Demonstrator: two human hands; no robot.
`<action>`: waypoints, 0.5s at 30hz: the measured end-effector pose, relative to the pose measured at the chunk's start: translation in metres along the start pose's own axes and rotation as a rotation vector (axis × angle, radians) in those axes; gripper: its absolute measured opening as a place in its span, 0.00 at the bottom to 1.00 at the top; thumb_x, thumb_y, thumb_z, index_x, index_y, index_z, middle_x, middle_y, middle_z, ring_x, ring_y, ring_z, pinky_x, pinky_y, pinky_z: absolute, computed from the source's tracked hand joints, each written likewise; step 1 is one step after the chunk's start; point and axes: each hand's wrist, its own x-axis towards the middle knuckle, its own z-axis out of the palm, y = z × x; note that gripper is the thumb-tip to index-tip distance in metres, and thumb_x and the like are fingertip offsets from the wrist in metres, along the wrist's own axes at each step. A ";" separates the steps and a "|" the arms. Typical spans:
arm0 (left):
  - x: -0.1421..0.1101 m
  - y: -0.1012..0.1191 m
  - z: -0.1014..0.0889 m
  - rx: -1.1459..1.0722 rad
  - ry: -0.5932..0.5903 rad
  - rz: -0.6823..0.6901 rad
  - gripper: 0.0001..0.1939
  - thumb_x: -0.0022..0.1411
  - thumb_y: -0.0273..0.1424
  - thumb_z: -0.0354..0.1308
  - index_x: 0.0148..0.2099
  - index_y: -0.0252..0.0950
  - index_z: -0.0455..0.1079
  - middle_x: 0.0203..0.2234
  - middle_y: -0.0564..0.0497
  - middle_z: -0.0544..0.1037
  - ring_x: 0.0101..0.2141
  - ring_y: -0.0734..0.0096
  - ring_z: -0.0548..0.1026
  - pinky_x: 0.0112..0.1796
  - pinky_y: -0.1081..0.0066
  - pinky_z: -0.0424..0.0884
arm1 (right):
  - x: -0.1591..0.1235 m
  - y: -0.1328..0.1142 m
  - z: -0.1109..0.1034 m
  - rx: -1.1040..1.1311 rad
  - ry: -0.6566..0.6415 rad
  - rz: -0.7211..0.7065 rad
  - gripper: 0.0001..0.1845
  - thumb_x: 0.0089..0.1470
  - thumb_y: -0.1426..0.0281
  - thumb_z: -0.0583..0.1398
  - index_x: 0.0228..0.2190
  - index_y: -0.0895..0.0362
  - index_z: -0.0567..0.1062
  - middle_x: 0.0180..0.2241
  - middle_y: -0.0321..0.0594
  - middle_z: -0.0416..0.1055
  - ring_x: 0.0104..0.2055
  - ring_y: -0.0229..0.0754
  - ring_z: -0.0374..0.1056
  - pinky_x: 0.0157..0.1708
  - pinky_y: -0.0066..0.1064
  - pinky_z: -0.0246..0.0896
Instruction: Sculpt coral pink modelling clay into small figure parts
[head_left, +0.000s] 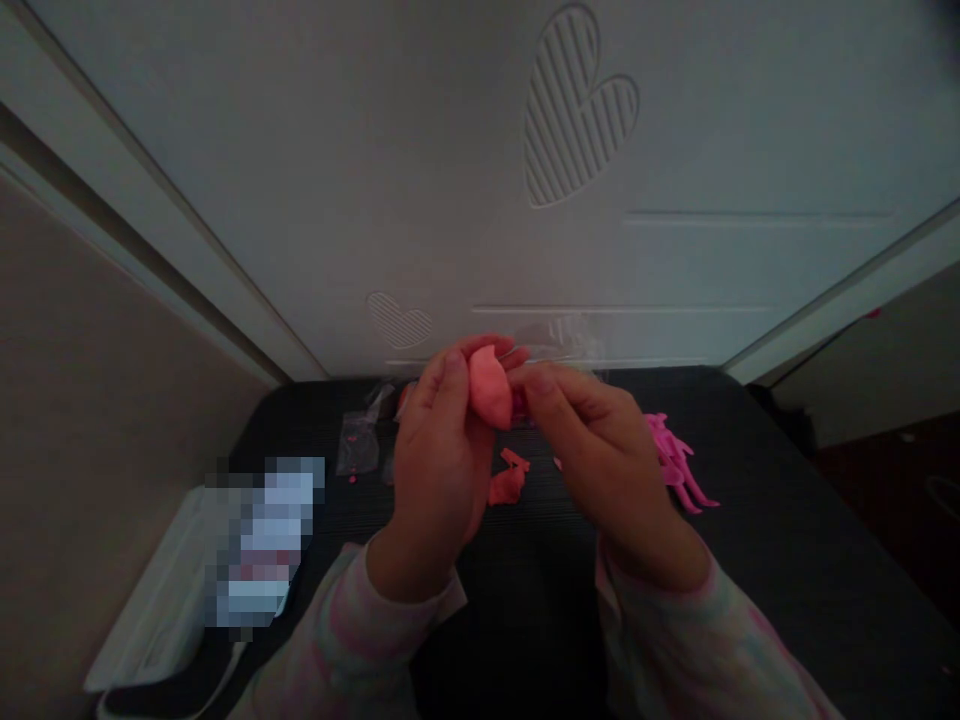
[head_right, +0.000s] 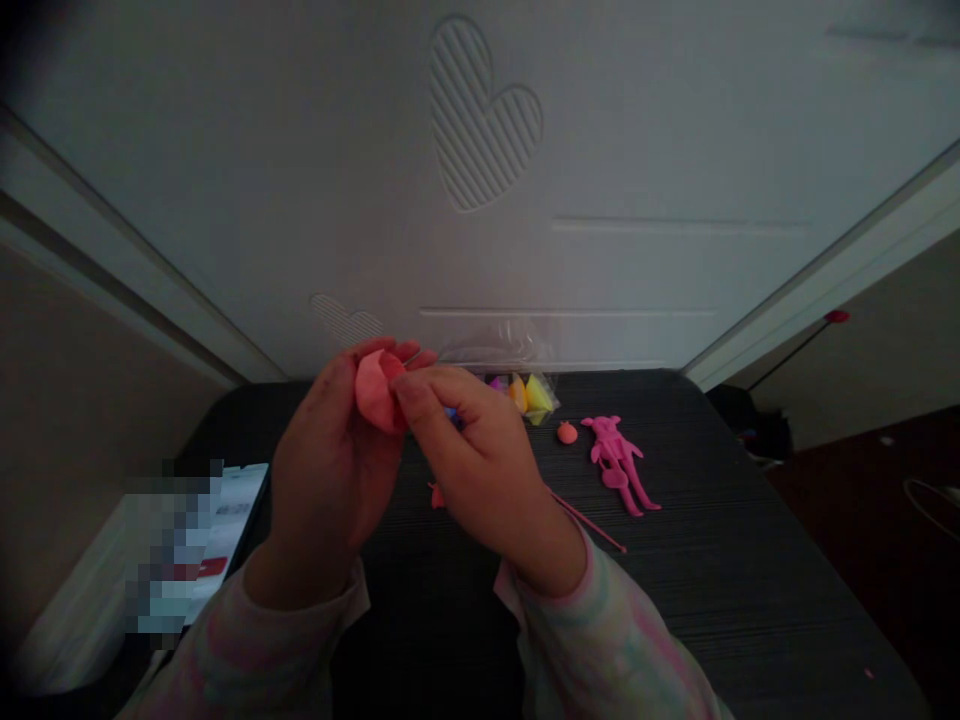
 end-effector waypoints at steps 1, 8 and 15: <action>0.000 0.000 0.000 -0.010 0.014 -0.012 0.15 0.64 0.31 0.43 0.36 0.37 0.71 0.33 0.52 0.77 0.38 0.74 0.75 0.42 0.73 0.70 | 0.000 0.000 0.000 -0.014 -0.009 -0.017 0.09 0.55 0.68 0.55 0.29 0.55 0.75 0.31 0.34 0.73 0.36 0.35 0.67 0.37 0.29 0.59; 0.001 0.002 -0.001 -0.002 0.023 -0.043 0.16 0.64 0.36 0.43 0.38 0.37 0.71 0.35 0.51 0.77 0.40 0.71 0.75 0.43 0.68 0.70 | 0.000 0.001 0.003 -0.209 -0.004 -0.079 0.04 0.49 0.67 0.60 0.28 0.54 0.73 0.29 0.34 0.73 0.34 0.39 0.66 0.37 0.33 0.57; -0.001 0.002 -0.001 0.078 -0.027 -0.074 0.11 0.58 0.36 0.54 0.40 0.37 0.71 0.39 0.49 0.77 0.43 0.68 0.73 0.45 0.69 0.69 | 0.000 0.001 -0.002 -0.290 -0.033 -0.168 0.05 0.53 0.69 0.57 0.28 0.54 0.72 0.29 0.34 0.73 0.35 0.39 0.65 0.36 0.33 0.56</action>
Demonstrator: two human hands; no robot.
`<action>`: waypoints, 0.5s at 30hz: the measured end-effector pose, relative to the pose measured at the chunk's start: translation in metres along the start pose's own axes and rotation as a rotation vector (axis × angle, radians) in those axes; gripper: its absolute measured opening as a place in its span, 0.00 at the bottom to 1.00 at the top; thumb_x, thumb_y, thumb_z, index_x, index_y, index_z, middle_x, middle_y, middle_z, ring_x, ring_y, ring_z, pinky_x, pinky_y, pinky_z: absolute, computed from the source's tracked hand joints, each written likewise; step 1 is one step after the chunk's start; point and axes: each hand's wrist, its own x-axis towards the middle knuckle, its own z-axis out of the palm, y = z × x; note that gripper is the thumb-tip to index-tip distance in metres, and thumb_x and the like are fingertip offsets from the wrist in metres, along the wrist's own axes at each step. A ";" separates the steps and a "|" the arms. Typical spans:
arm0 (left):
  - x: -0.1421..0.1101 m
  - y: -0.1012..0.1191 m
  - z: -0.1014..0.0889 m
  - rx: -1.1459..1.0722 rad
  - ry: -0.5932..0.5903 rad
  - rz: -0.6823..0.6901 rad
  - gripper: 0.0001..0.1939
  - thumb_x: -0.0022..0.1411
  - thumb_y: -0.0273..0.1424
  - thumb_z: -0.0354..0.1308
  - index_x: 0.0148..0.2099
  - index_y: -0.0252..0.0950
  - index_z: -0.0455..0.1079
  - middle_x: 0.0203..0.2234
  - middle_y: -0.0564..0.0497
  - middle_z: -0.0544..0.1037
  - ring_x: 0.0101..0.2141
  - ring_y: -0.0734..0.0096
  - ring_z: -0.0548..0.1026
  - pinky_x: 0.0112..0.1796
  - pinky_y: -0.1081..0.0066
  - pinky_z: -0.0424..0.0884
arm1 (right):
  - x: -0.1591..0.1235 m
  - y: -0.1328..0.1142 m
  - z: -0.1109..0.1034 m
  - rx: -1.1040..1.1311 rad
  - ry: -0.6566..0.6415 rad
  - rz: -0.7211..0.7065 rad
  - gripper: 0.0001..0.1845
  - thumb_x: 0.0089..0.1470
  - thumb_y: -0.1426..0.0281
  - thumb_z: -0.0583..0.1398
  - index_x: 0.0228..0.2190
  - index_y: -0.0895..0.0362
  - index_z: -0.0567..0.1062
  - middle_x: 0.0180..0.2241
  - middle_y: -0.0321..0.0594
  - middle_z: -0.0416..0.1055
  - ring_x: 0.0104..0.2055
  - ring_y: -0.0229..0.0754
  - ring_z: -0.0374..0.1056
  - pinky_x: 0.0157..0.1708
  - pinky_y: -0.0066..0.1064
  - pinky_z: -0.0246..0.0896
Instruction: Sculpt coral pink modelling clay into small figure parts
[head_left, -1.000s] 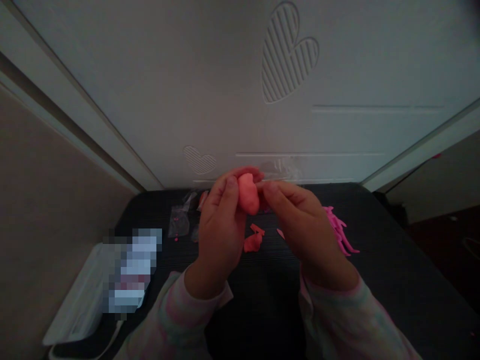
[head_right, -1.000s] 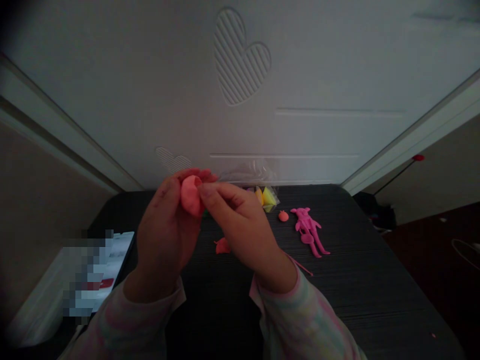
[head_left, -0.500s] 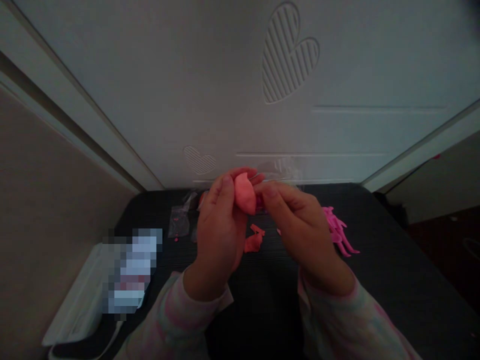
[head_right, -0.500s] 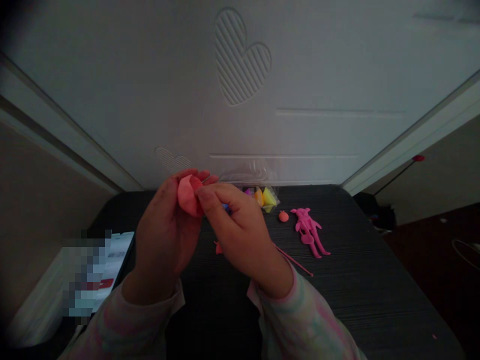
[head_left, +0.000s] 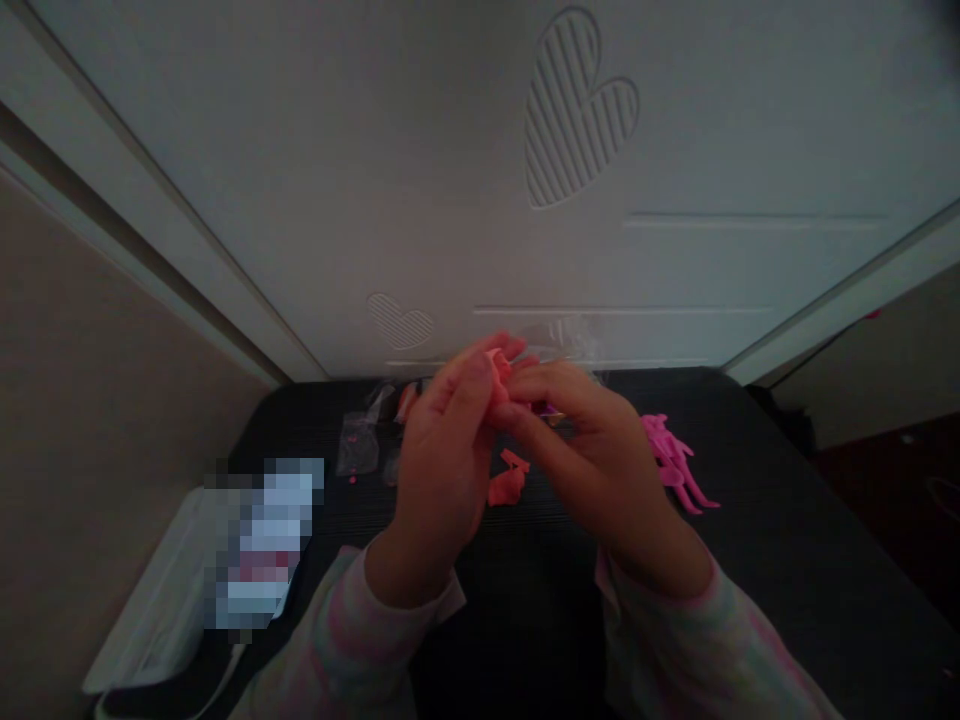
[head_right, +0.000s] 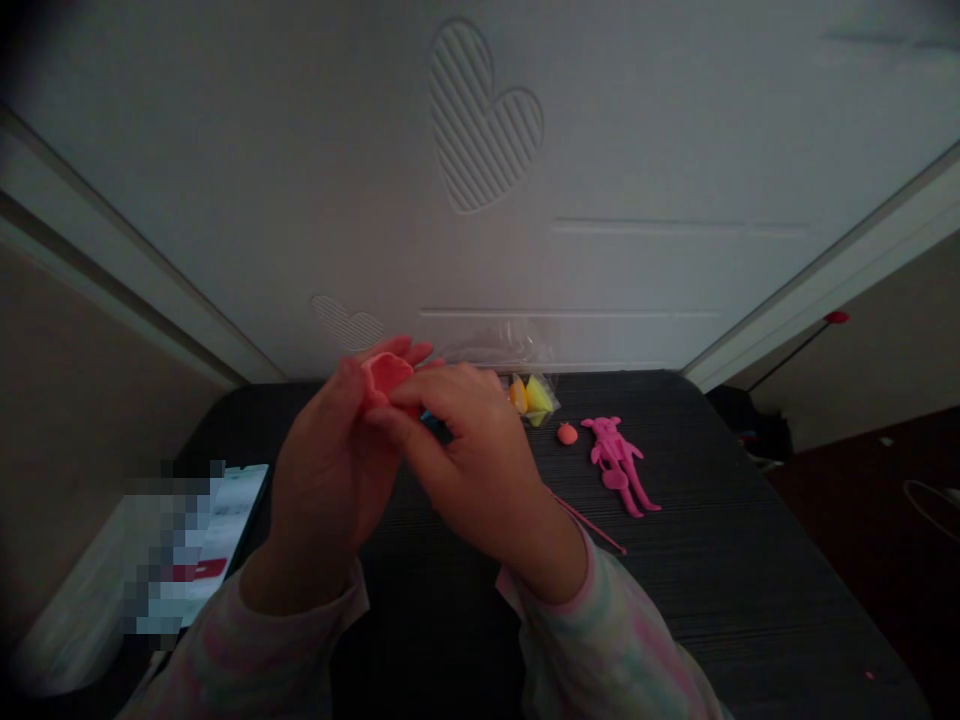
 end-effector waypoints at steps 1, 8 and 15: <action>0.000 0.000 0.000 -0.009 0.003 -0.014 0.11 0.58 0.36 0.53 0.40 0.37 0.71 0.39 0.49 0.77 0.43 0.69 0.73 0.45 0.68 0.68 | 0.000 0.000 0.000 0.001 0.004 -0.010 0.06 0.54 0.70 0.56 0.27 0.55 0.72 0.30 0.35 0.73 0.35 0.39 0.65 0.36 0.33 0.56; 0.001 0.004 0.003 -0.072 0.042 -0.057 0.17 0.62 0.41 0.46 0.38 0.36 0.70 0.35 0.49 0.78 0.42 0.68 0.74 0.47 0.66 0.68 | 0.001 -0.002 0.001 -0.003 -0.014 -0.056 0.06 0.49 0.66 0.61 0.31 0.54 0.72 0.33 0.36 0.73 0.38 0.41 0.65 0.40 0.35 0.55; 0.000 0.001 0.003 -0.024 0.027 -0.011 0.16 0.62 0.40 0.43 0.41 0.38 0.68 0.36 0.49 0.78 0.40 0.67 0.75 0.45 0.63 0.69 | 0.000 -0.003 0.001 -0.033 0.006 -0.061 0.04 0.53 0.70 0.57 0.28 0.55 0.71 0.30 0.35 0.73 0.36 0.40 0.65 0.38 0.35 0.55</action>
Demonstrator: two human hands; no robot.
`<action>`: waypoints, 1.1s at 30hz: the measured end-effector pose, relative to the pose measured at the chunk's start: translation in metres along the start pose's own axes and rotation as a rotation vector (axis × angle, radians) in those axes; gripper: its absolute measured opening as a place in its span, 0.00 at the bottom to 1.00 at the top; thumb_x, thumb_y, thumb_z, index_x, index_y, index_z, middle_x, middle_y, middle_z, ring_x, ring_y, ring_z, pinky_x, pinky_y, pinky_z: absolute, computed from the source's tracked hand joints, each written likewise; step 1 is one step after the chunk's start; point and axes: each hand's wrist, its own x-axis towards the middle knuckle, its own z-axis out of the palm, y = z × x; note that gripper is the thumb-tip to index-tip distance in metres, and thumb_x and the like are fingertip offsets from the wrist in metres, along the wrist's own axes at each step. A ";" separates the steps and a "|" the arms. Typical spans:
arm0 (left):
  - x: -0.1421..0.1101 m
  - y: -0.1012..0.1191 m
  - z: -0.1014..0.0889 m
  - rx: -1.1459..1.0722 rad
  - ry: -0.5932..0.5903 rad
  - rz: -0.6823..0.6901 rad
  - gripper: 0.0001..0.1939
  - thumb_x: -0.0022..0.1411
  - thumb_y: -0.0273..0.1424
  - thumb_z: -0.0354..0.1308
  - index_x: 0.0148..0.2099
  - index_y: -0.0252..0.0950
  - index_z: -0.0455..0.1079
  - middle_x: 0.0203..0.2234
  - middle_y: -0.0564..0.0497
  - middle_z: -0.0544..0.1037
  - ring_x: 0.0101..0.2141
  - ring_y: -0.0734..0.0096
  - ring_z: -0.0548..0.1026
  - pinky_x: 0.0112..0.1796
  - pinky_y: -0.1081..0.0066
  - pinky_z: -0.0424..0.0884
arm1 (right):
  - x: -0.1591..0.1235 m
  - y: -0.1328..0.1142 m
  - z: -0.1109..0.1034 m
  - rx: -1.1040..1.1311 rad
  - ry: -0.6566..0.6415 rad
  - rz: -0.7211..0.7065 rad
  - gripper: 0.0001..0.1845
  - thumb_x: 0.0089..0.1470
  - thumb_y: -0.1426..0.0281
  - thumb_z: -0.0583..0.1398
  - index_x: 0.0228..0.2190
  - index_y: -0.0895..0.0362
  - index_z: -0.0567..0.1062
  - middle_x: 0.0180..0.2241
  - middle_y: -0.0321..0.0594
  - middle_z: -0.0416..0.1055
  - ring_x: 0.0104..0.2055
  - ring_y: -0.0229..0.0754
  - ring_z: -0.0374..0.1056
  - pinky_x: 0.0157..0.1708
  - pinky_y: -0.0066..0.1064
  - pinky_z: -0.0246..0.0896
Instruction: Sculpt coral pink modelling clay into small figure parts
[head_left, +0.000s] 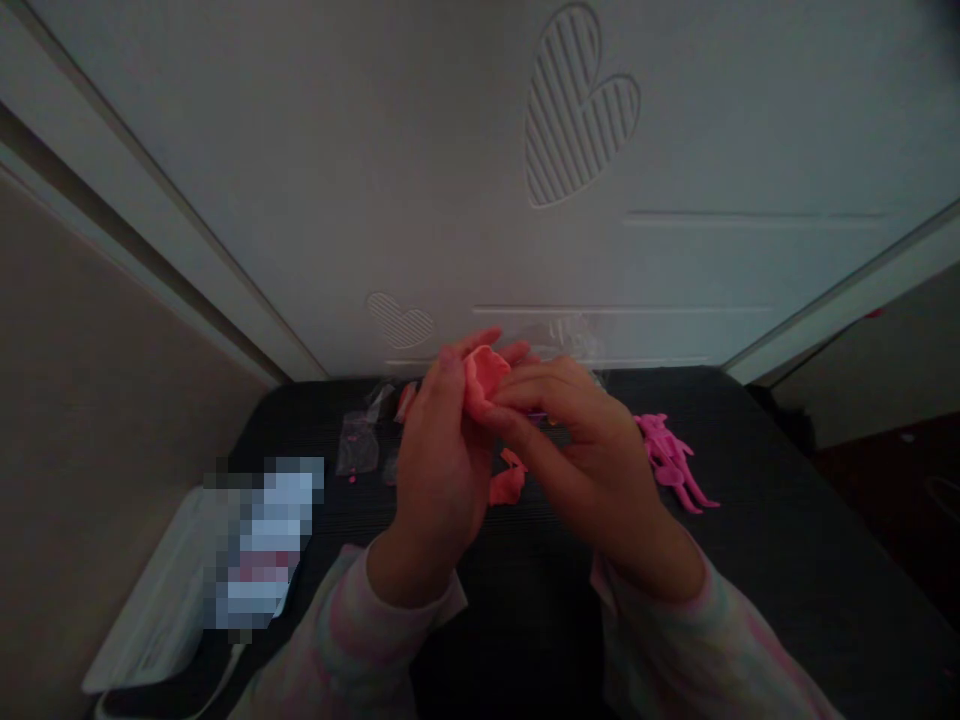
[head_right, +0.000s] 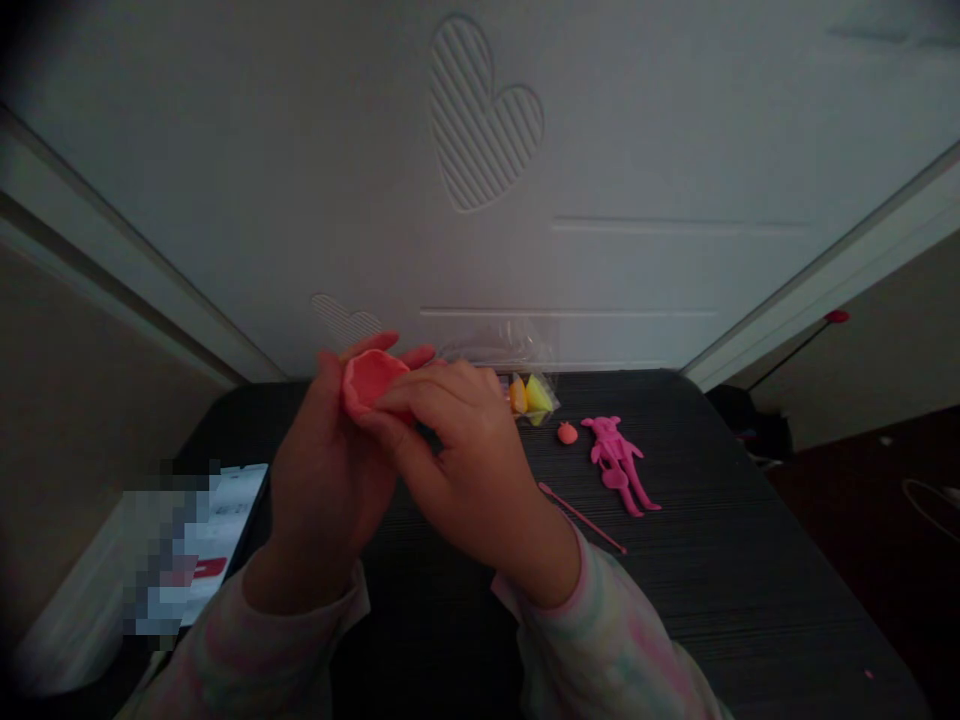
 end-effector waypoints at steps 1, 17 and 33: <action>0.000 0.000 0.000 0.005 -0.008 0.013 0.16 0.63 0.40 0.43 0.41 0.38 0.68 0.36 0.49 0.78 0.40 0.67 0.75 0.45 0.63 0.69 | 0.000 0.000 0.000 0.008 -0.003 0.000 0.05 0.54 0.70 0.56 0.28 0.55 0.71 0.30 0.35 0.73 0.36 0.39 0.65 0.38 0.35 0.55; -0.005 -0.006 -0.004 0.067 -0.059 0.127 0.16 0.62 0.41 0.45 0.41 0.38 0.69 0.37 0.50 0.77 0.41 0.70 0.73 0.45 0.69 0.68 | -0.002 -0.005 0.001 0.136 0.024 0.102 0.06 0.55 0.70 0.54 0.28 0.54 0.70 0.30 0.34 0.70 0.35 0.37 0.64 0.36 0.33 0.56; -0.007 -0.006 -0.004 0.195 -0.070 0.233 0.17 0.61 0.42 0.47 0.41 0.38 0.70 0.37 0.49 0.77 0.40 0.67 0.74 0.44 0.65 0.68 | -0.004 -0.008 -0.002 0.253 0.092 0.135 0.13 0.59 0.68 0.49 0.27 0.54 0.71 0.29 0.35 0.70 0.37 0.38 0.66 0.40 0.35 0.57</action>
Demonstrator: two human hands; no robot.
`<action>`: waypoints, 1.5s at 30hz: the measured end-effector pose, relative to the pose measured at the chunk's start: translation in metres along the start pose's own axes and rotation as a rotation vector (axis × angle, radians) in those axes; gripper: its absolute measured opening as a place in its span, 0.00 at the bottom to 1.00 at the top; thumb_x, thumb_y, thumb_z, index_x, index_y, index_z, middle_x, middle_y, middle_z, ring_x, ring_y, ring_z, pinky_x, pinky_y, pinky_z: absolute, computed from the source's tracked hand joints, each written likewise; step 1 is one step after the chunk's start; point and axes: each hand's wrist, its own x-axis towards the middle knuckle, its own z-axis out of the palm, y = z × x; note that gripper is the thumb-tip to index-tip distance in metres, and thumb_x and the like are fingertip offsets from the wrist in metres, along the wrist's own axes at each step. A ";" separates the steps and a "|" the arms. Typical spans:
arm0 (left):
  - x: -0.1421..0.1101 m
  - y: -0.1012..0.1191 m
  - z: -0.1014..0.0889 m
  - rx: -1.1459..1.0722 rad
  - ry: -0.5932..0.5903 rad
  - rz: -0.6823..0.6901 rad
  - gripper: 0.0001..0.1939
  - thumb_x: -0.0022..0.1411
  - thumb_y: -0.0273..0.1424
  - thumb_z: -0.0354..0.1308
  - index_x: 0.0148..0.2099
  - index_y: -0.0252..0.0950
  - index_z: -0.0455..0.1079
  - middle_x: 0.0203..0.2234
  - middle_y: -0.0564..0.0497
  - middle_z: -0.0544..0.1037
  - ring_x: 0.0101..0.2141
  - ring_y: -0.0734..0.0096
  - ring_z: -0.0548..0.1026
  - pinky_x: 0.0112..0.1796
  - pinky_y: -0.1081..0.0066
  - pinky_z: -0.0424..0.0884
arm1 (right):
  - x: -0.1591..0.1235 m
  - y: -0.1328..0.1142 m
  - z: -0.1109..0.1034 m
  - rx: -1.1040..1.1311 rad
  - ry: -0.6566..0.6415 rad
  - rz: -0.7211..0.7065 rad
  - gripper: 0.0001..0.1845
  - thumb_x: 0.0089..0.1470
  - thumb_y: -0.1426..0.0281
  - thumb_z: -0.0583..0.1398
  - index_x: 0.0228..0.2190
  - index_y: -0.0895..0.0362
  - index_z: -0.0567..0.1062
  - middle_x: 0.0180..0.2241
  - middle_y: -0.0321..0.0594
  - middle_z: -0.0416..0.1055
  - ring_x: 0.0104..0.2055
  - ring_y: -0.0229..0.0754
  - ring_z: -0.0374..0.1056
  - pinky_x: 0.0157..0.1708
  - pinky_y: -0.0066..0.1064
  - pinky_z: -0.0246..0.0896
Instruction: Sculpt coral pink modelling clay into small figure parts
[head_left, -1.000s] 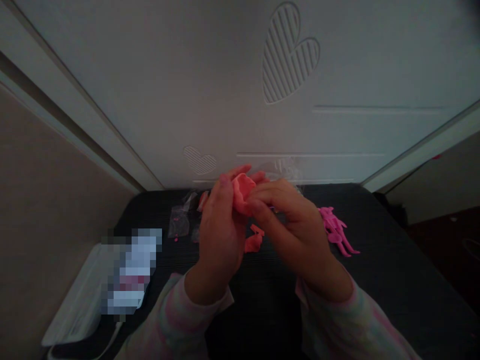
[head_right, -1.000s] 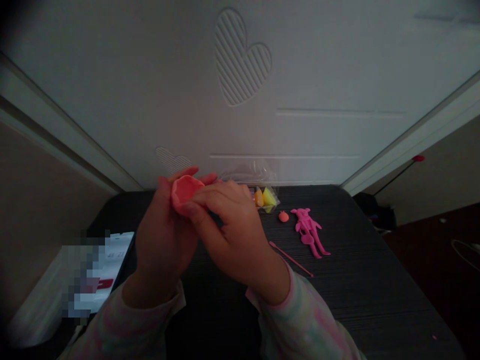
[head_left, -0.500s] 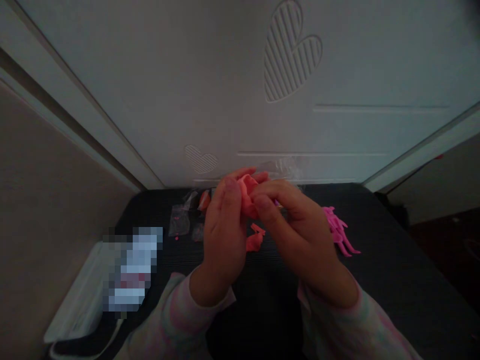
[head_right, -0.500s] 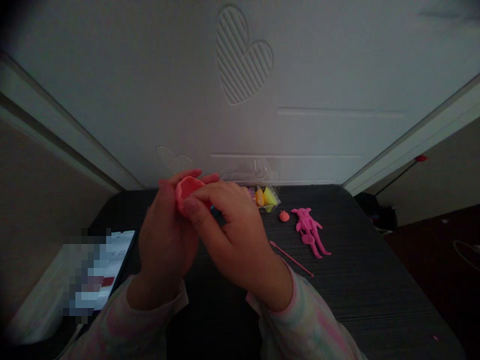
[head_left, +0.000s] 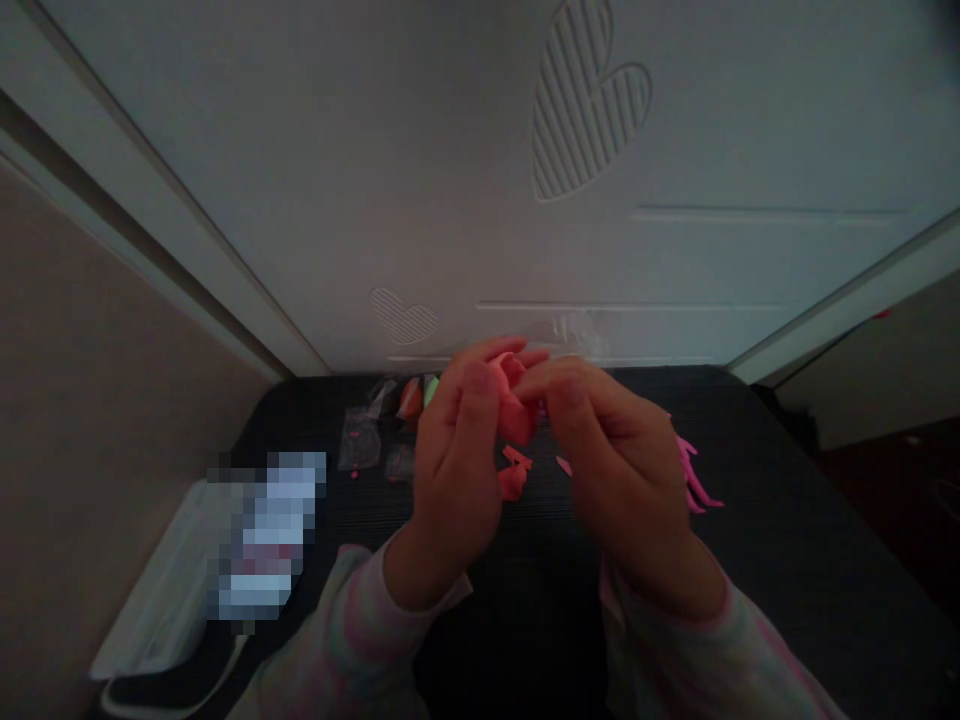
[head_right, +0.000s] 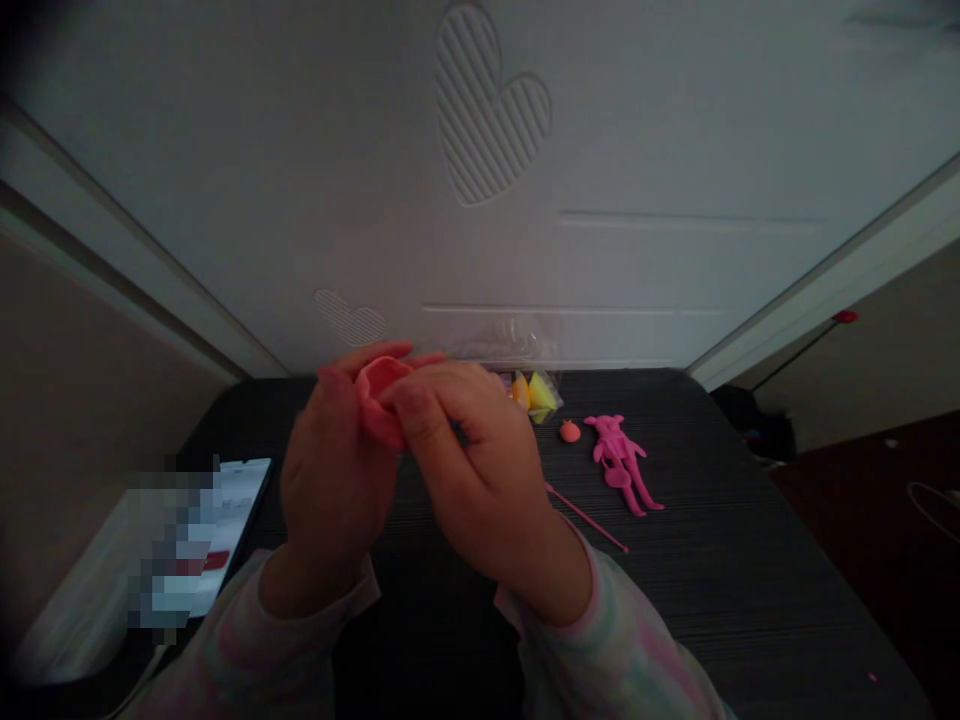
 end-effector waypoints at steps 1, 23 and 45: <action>0.001 0.001 0.000 -0.015 0.008 -0.019 0.17 0.61 0.42 0.46 0.40 0.38 0.71 0.36 0.50 0.77 0.40 0.68 0.74 0.44 0.66 0.69 | 0.001 0.000 -0.001 0.003 -0.010 -0.018 0.13 0.59 0.68 0.50 0.29 0.53 0.72 0.31 0.36 0.71 0.39 0.39 0.66 0.42 0.36 0.57; 0.007 0.008 0.003 -0.239 0.101 -0.292 0.22 0.64 0.39 0.41 0.33 0.34 0.73 0.27 0.51 0.76 0.35 0.73 0.74 0.41 0.73 0.68 | 0.004 0.003 -0.004 -0.369 -0.108 -0.256 0.07 0.55 0.72 0.55 0.32 0.57 0.75 0.35 0.37 0.73 0.38 0.39 0.64 0.39 0.38 0.56; 0.010 0.017 0.004 -0.369 0.197 -0.452 0.23 0.62 0.41 0.43 0.31 0.31 0.73 0.24 0.49 0.76 0.27 0.74 0.74 0.29 0.77 0.70 | 0.000 0.002 -0.009 -0.397 -0.169 -0.265 0.13 0.51 0.63 0.59 0.37 0.57 0.73 0.40 0.40 0.69 0.43 0.42 0.61 0.41 0.38 0.57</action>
